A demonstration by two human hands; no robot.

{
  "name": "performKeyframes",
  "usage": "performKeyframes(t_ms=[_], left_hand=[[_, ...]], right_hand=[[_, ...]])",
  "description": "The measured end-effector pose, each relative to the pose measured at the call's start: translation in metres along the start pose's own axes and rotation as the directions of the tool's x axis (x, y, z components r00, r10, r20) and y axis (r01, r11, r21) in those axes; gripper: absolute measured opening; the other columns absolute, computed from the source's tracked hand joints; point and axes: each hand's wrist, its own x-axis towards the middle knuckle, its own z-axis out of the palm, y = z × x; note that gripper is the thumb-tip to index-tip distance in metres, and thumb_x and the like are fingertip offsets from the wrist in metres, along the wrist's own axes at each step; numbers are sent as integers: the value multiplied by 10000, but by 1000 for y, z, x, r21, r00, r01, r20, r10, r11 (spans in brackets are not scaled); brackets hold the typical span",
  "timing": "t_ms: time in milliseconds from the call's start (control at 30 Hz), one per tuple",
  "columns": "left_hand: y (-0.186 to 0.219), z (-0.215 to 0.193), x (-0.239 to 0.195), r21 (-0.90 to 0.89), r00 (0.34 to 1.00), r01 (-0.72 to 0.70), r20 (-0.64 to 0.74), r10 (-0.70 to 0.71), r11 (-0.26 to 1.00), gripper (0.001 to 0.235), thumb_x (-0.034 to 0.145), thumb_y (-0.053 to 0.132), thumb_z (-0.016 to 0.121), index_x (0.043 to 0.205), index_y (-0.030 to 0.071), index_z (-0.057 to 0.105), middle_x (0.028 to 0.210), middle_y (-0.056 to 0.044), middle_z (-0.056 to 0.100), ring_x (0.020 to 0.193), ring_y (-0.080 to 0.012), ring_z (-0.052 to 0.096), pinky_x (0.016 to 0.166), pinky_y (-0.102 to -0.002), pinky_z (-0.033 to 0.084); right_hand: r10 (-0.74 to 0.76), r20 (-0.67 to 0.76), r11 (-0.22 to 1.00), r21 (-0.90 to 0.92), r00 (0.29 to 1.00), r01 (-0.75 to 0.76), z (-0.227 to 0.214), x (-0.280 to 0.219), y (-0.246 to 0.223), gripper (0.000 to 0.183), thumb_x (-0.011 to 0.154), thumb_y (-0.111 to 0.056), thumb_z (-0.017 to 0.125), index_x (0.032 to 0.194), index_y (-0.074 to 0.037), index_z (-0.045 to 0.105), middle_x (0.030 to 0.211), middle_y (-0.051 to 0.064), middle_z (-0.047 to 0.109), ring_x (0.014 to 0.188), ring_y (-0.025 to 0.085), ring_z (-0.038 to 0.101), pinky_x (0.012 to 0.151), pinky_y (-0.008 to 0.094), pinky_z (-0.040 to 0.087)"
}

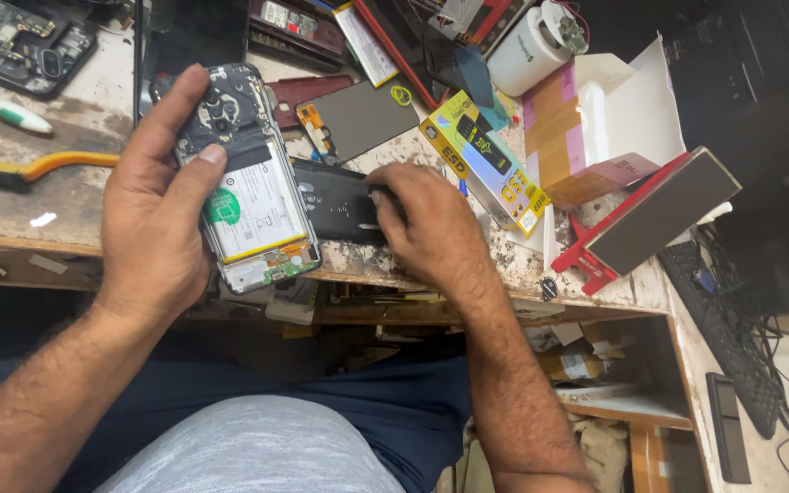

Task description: The person disassembles a smartphone, removes the back cover and battery, and uses a screwdriver to unscrew and reposition internal components. The person then reassembles the device by placing the back cover and battery back into position.

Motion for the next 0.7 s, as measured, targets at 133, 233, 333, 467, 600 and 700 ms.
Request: performKeyframes(t_ms=[133, 233, 333, 467, 600, 700], left_hand=[[-3, 0, -1, 3, 1000, -6, 1, 6, 1000, 547, 1087, -67, 465, 1622, -4, 374, 1552, -149, 540, 1361, -143, 580, 1193, -303, 516], [-2, -1, -1, 7, 1000, -17, 5, 17, 1000, 544, 1097, -61, 470, 1629, 2, 375, 1562, -151, 536, 1362, -146, 579, 1197, -305, 513], [-2, 1, -1, 74, 999, -36, 9, 36, 997, 538, 1108, -43, 479, 1632, 13, 371, 1576, -163, 519, 1364, -161, 569, 1187, -311, 509], [-5, -1, -1, 189, 997, -75, 34, 69, 979, 542, 1119, -14, 484, 1640, 23, 338, 1648, -163, 453, 1426, -172, 531, 1217, -306, 477], [-9, -5, 0, 248, 996, -87, 49, 78, 965, 554, 1132, 7, 476, 1657, 30, 299, 1684, -162, 412, 1485, -175, 506, 1263, -310, 466], [-10, -6, 0, 267, 994, -102, 63, 89, 958, 556, 1143, -4, 478, 1668, 25, 295, 1704, -167, 400, 1520, -178, 487, 1289, -312, 447]], right_hand=[[38, 1, 999, -25, 999, -38, 2, -2, 2, 200, 915, -136, 753, 1083, -59, 678, 1023, 115, 722, 1000, 306, 697, 874, 414, 557], [132, 1, 991, 38, 991, -131, 2, -2, 1, 227, 895, -152, 779, 1073, -58, 674, 993, 100, 721, 945, 254, 729, 830, 371, 579], [163, -38, 984, 81, 986, -159, 0, -2, 0, 229, 903, -139, 782, 1084, -50, 672, 1001, 101, 711, 907, 220, 739, 794, 344, 589], [262, -31, 957, 139, 965, -256, 1, 1, 2, 221, 918, -143, 767, 1101, -51, 681, 1014, 78, 708, 891, 189, 724, 716, 310, 604], [280, -24, 946, 177, 960, -271, 2, -2, 10, 240, 918, -144, 780, 1117, -46, 690, 993, 74, 717, 874, 175, 719, 726, 294, 584], [255, -31, 943, 228, 966, -242, 5, -5, 12, 246, 945, -116, 750, 1177, -55, 694, 1044, 77, 725, 913, 162, 711, 752, 275, 575]])
